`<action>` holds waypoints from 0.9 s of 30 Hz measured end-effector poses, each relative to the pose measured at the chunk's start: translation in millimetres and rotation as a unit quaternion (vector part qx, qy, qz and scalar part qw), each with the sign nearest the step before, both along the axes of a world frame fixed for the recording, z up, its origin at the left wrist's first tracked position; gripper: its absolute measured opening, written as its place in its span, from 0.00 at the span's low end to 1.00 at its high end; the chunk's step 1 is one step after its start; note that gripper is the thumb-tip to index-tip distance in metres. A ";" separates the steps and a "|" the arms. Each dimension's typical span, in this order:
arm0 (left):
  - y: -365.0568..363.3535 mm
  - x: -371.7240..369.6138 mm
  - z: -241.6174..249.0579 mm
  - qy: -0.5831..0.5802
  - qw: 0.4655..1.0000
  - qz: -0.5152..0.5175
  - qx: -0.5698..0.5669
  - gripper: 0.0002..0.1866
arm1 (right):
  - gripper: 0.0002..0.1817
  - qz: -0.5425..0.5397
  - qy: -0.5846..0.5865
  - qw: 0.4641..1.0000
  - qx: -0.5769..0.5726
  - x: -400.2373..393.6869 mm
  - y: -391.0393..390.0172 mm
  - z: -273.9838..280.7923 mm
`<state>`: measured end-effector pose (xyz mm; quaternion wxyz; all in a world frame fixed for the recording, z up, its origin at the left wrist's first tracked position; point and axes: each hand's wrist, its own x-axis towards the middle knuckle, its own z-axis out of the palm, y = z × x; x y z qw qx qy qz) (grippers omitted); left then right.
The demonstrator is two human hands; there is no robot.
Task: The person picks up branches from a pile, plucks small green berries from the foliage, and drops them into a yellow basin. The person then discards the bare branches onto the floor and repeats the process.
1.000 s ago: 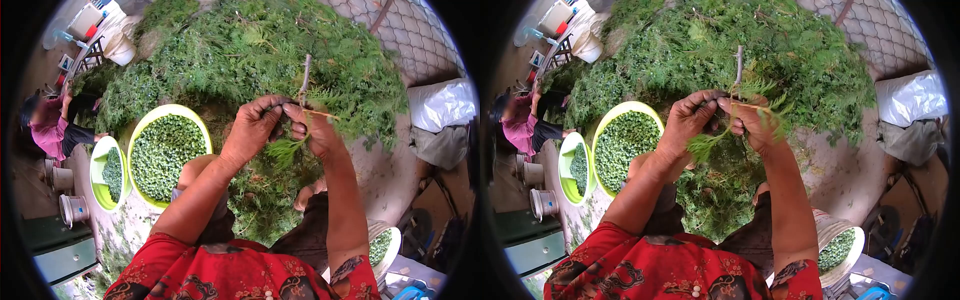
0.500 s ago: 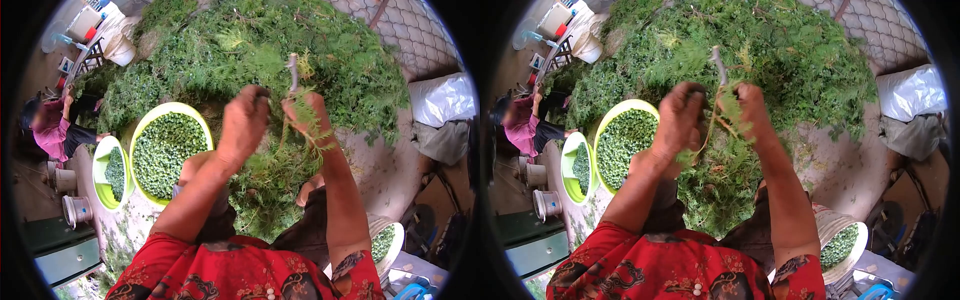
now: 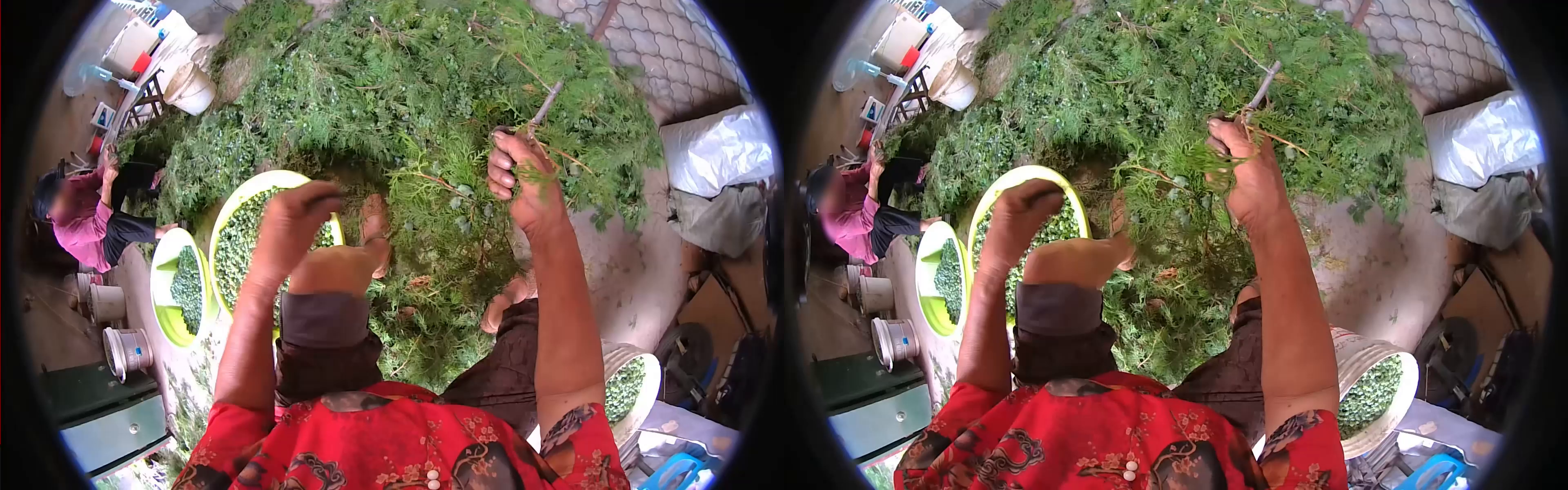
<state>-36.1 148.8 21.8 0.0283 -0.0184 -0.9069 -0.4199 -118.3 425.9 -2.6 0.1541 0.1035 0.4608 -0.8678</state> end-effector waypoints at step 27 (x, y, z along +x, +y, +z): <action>141.7 -29.9 -40.3 -0.093 0.918 -0.080 0.377 0.08 | 0.05 -0.075 -0.031 0.997 -0.016 -10.1 15.1 -3.4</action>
